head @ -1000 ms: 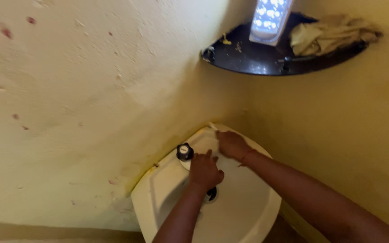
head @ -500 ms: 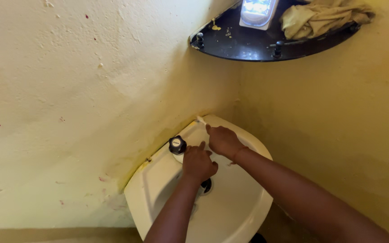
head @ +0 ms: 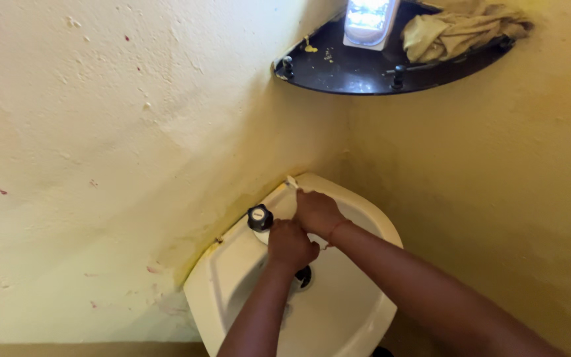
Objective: The person scrubs the rim and basin of a small white sink using a toothbrush and a cloth. They repeatedly scrub the same areas around the faucet and basin, occasionally wiping with the cloth.
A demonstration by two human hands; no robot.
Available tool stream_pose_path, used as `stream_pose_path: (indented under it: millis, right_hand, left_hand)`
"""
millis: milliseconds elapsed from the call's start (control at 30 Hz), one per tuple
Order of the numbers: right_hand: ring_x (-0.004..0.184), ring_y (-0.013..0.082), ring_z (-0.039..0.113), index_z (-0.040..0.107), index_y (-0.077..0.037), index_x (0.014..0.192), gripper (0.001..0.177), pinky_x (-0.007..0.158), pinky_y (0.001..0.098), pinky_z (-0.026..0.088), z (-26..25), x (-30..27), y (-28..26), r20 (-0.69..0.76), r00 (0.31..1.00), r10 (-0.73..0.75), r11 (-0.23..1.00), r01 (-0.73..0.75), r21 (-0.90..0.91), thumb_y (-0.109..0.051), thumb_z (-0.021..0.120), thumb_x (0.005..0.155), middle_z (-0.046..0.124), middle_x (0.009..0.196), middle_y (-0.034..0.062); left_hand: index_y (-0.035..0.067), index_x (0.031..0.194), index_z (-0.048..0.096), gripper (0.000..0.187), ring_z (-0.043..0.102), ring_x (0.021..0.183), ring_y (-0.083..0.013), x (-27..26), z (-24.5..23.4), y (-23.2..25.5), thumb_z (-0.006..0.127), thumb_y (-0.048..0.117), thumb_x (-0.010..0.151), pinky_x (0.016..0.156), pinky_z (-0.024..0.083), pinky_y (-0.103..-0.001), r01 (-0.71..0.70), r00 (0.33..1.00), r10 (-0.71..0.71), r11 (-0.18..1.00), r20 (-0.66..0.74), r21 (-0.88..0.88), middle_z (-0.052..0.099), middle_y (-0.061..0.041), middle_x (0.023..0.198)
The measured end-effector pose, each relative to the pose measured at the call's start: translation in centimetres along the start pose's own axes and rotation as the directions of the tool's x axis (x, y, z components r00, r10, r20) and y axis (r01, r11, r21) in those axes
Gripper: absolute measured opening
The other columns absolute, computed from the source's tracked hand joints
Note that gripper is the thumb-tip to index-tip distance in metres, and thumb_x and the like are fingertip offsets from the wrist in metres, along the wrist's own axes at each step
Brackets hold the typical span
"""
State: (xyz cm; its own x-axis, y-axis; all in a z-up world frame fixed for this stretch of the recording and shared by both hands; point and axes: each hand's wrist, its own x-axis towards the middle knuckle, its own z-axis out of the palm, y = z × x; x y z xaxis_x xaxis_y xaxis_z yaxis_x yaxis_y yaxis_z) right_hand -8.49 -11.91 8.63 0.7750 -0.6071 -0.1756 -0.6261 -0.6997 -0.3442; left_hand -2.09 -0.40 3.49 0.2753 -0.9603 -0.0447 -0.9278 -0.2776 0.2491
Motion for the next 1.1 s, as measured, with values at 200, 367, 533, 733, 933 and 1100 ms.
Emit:
stream_pose_path:
  millis: [200, 367, 533, 733, 933, 1100]
  right_hand:
    - [0.098, 0.0378, 0.072, 0.062, 0.002, 0.117, 0.028, 0.084, 0.0494, 0.057, 1.1, -0.6, 7.5, -0.018, 0.98, 0.199, 0.98, -0.2, -0.008, -0.009, 0.056, 0.091, 0.072, 0.105, 0.0251]
    - [0.096, 0.0364, 0.072, 0.041, -0.003, 0.146, 0.058, 0.084, 0.0486, 0.058, 2.7, -8.8, 14.6, 0.086, 0.949, 0.303, 0.952, -0.305, 0.002, -0.009, 0.051, 0.09, 0.071, 0.105, 0.0235]
    - [0.086, 0.0363, 0.07, 0.042, 0.003, 0.147, 0.065, 0.077, 0.0478, 0.057, 5.5, -5.1, 13.4, -0.12, 0.985, 0.127, 0.992, -0.125, 0.03, -0.006, 0.058, 0.085, 0.071, 0.094, 0.0231]
    - [0.077, 0.03, 0.071, 0.02, -0.002, 0.162, 0.08, 0.069, 0.0443, 0.058, 4.3, -6.0, 7.1, -0.065, 0.97, 0.233, 0.972, -0.233, -0.003, 0.002, 0.051, 0.088, 0.069, 0.086, 0.0187]
    - [0.07, 0.0298, 0.071, 0.007, -0.01, 0.165, 0.083, 0.069, 0.0426, 0.058, 3.6, -16.1, 10.7, -0.012, 0.963, 0.269, 0.962, -0.269, -0.046, 0.001, 0.043, 0.092, 0.07, 0.08, 0.0175]
    - [0.074, 0.0324, 0.071, 0.017, -0.016, 0.164, 0.081, 0.068, 0.0456, 0.058, 5.4, -16.1, 12.2, 0.028, 1.0, -0.015, 0.964, 0.022, -0.265, -0.007, 0.05, 0.091, 0.069, 0.084, 0.0169]
  left_hand:
    - [0.013, 0.112, 0.079, 0.043, 0.056, 0.12, -0.0385, 0.0, 0.1, -0.3, 0.068, 0.033, 0.076, 0.108, 0.039, -0.048, -0.026, 0.998, 0.026, 1.0, -0.051, 0.004, 0.055, -0.015, 0.146]
    - [0.012, 0.116, 0.078, 0.044, 0.052, 0.127, -0.0391, -0.1, 0.7, -0.3, 0.068, 0.035, 0.079, 0.114, 0.032, -0.05, -0.017, 0.998, 0.016, 1.0, -0.055, -0.015, 0.052, -0.018, 0.148]
    - [0.012, 0.113, 0.078, 0.041, 0.053, 0.126, -0.0362, 0.3, 0.9, 0.0, 0.067, 0.031, 0.078, 0.116, 0.032, -0.047, 0.031, 0.998, -0.034, 0.997, -0.045, -0.07, 0.054, -0.016, 0.147]
    - [0.008, 0.106, 0.08, 0.036, 0.056, 0.123, -0.0358, 0.1, 1.4, -0.3, 0.069, 0.024, 0.075, 0.116, 0.031, -0.049, -0.042, 0.987, 0.028, 0.995, -0.158, -0.088, 0.057, -0.019, 0.143]
    - [0.002, 0.127, 0.065, 0.051, 0.05, 0.132, -0.0407, -2.9, 0.6, 1.2, 0.069, 0.017, 0.078, 0.12, 0.027, -0.055, -0.077, 0.914, -0.016, 0.974, -0.405, -0.211, 0.058, -0.022, 0.139]
    - [0.0, 0.153, 0.035, 0.084, 0.026, 0.145, -0.0532, -9.0, 0.6, 1.6, 0.066, 0.007, 0.075, 0.115, 0.023, -0.062, -0.185, 0.87, 0.084, 0.969, -0.485, -0.163, 0.026, -0.031, 0.159]
